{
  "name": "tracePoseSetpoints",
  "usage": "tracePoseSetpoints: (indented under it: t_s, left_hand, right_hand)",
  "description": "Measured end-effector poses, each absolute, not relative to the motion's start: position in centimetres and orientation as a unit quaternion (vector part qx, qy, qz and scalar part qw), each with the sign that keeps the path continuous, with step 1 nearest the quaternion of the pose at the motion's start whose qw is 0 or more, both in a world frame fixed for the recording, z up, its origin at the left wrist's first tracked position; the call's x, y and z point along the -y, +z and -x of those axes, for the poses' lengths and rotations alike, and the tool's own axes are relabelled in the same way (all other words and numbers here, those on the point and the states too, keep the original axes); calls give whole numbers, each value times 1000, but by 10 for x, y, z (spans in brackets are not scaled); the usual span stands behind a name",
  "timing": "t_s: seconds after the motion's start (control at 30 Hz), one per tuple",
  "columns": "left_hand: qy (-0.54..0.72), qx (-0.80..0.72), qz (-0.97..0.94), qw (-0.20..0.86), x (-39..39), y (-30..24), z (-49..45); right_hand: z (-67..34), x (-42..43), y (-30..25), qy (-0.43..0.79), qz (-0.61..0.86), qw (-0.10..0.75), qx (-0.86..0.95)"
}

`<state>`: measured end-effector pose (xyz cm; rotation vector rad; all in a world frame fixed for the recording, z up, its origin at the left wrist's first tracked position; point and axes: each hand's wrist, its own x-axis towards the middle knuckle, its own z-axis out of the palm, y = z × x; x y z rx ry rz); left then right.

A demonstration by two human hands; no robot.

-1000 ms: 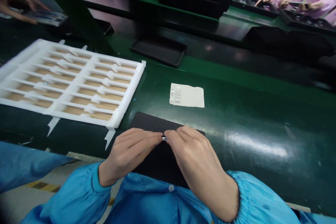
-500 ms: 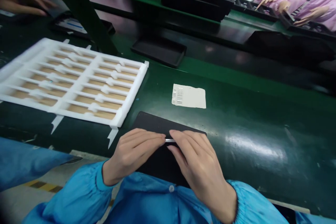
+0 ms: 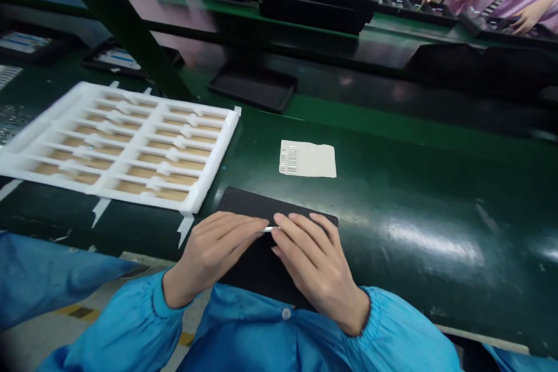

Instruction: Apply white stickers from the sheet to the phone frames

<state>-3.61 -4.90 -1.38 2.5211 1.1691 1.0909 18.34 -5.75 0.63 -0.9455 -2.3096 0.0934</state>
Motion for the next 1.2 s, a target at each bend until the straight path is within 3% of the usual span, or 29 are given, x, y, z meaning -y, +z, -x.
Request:
tracePoseSetpoints:
  t_s: [0.2, 0.33, 0.5, 0.57, 0.8, 1.2]
  left_hand:
    - [287, -394, -858, 166, 53, 18, 59]
    - [241, -446, -833, 222, 60, 63, 122]
    - [208, -562, -797, 75, 55, 97, 228]
    - [138, -599, -786, 63, 44, 95, 270]
    - [122, -574, -810, 23, 12, 70, 363]
    - [95, -581, -806, -59, -9, 52, 393]
  right_hand:
    - [-210, 51, 7, 94, 510, 476, 711]
    - [-235, 44, -16, 125, 653, 424, 615]
    - [-249, 40, -50, 184, 616, 353, 679]
    - [-250, 41, -57, 170, 600, 361, 693]
    - [-256, 41, -74, 166, 592, 375, 694]
    - [-259, 28, -66, 177, 626, 355, 671]
